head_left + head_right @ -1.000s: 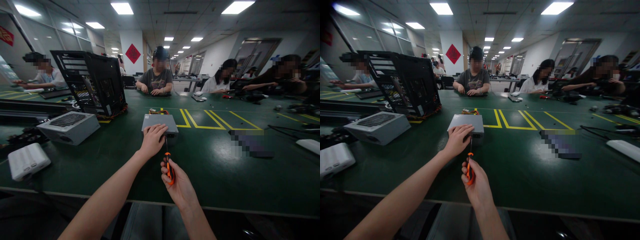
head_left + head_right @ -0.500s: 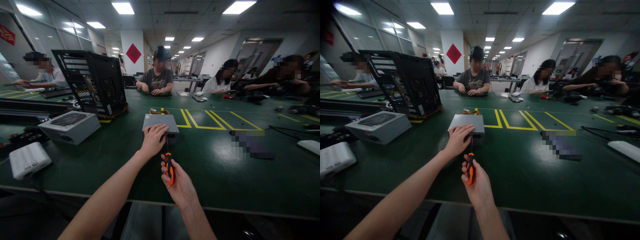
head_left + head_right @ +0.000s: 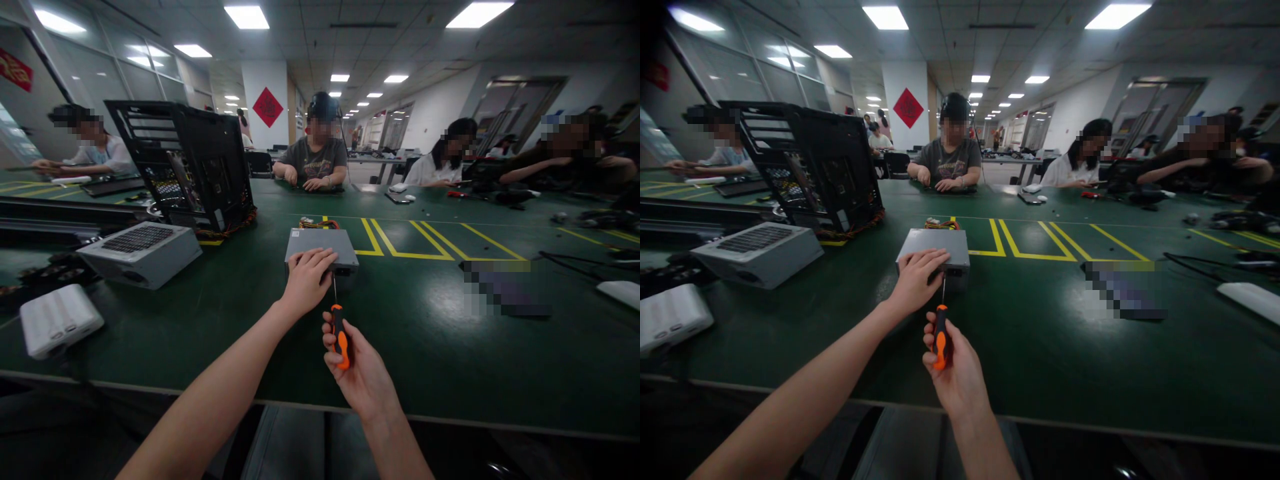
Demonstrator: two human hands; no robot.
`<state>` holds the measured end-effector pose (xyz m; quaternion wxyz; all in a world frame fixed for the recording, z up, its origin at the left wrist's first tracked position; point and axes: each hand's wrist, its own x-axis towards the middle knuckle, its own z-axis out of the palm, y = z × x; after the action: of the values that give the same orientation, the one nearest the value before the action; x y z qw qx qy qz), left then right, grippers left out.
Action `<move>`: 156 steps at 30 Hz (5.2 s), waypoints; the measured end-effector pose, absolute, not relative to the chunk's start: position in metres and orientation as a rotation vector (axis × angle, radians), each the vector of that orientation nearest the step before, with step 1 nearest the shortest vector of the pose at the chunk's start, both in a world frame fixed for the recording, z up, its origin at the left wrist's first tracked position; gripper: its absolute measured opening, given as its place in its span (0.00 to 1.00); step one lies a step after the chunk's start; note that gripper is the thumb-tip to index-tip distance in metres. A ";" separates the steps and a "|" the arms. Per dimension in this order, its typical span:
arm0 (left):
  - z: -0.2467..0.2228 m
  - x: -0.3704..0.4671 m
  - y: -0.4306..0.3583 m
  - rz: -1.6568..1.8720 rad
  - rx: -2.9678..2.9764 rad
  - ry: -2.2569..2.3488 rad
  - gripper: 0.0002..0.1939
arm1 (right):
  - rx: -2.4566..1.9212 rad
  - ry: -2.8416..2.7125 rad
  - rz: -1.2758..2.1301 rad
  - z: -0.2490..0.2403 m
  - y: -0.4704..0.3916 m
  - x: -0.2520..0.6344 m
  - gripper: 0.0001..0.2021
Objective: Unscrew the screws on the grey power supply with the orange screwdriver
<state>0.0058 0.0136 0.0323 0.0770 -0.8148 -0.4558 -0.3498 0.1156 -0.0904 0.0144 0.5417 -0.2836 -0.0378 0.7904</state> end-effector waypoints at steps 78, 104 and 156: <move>0.031 0.006 0.015 -1.063 -2.428 -1.363 0.19 | -0.638 -0.129 1.775 0.010 -0.091 0.114 0.07; 0.030 0.007 0.015 -1.042 -2.417 -1.366 0.19 | -0.706 -0.083 1.842 0.016 -0.091 0.116 0.10; 0.033 0.006 0.013 -1.034 -2.438 -1.382 0.19 | -0.683 -0.090 1.825 0.012 -0.093 0.116 0.08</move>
<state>0.0062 0.0133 0.0329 0.0772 -0.8138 -0.4612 -0.3450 0.1161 -0.0932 0.0119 0.5609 -0.2899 -0.0382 0.7745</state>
